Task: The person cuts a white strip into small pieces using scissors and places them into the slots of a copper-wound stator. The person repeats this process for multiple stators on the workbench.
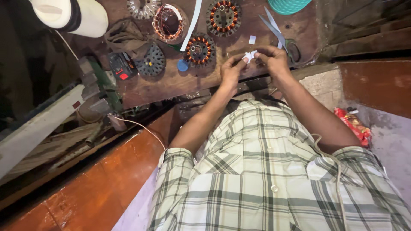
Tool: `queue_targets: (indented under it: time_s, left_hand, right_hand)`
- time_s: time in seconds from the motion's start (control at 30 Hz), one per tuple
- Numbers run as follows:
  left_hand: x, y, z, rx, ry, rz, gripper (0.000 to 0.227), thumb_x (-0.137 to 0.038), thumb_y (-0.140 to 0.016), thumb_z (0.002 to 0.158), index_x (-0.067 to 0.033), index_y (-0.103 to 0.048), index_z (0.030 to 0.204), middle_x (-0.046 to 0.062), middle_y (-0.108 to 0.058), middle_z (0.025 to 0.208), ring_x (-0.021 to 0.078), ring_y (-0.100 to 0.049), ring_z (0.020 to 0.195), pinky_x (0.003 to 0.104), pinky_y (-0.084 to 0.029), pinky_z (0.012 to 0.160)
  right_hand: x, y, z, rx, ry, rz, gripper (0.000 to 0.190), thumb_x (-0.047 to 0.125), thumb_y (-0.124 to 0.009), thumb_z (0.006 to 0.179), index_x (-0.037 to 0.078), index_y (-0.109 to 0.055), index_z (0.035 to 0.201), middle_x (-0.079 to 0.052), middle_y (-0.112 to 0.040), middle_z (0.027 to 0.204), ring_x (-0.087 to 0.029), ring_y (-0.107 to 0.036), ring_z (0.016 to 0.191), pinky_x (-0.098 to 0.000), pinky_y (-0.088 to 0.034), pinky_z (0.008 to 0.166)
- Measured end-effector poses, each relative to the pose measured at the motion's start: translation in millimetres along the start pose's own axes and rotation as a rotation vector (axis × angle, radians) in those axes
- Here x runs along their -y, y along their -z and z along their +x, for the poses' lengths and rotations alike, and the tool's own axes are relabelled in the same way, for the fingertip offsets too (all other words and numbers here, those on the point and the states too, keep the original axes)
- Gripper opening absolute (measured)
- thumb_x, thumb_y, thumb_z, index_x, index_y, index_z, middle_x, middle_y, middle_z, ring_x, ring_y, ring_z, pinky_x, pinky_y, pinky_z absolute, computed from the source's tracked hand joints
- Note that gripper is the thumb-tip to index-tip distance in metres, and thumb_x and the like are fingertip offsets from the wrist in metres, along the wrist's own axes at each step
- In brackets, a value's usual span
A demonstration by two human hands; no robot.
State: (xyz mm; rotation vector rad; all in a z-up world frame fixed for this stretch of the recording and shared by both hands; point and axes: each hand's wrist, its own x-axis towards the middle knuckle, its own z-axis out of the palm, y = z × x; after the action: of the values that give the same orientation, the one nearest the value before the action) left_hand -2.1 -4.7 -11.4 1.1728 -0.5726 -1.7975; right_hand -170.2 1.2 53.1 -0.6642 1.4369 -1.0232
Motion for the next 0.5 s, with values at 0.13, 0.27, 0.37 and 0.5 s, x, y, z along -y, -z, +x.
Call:
queue_targets:
  time_s: [0.13,0.27,0.37,0.5]
  left_hand:
    - [-5,2,-2,0.044,-0.019,0.043,0.025,-0.011,-0.077,0.093,0.0008,-0.072,0.114,0.006,-0.072,0.087,0.0114,-0.065,0.07,0.024,-0.051,0.063]
    - [-8,4,-5,0.105,0.006,0.096,0.024,-0.012,-0.075,0.093,-0.0005,-0.071,0.113,0.003,-0.073,0.091,0.01,-0.067,0.076,0.023,-0.052,0.065]
    - [-9,7,-5,0.154,-0.032,0.081,0.024,-0.01,-0.075,0.096,0.0033,-0.071,0.116,0.008,-0.073,0.096,0.013,-0.068,0.082,0.025,-0.054,0.07]
    - [-5,9,-4,0.128,0.043,-0.044,0.028,-0.009,-0.071,0.093,0.0024,-0.069,0.119,0.012,-0.075,0.106,0.0193,-0.075,0.093,0.032,-0.063,0.082]
  right_hand:
    - [-4,-4,0,-0.021,0.146,-0.195,0.022,0.009,-0.076,0.094,0.004,-0.077,0.115,-0.002,-0.074,0.092,-0.007,-0.065,0.077,-0.0234,-0.054,0.066]
    - [1,-5,-3,0.04,0.235,-0.307,0.022,0.009,-0.075,0.095,0.004,-0.077,0.117,-0.003,-0.076,0.094,-0.007,-0.065,0.077,-0.0236,-0.053,0.067]
    - [7,-6,-11,0.073,0.352,-0.418,0.025,0.006,-0.074,0.095,0.004,-0.076,0.12,-0.004,-0.077,0.098,-0.007,-0.066,0.08,-0.0241,-0.054,0.07]
    - [9,-10,-17,-0.004,0.407,-0.508,0.022,0.005,-0.075,0.095,0.003,-0.077,0.117,-0.007,-0.078,0.097,-0.009,-0.07,0.081,-0.0253,-0.055,0.072]
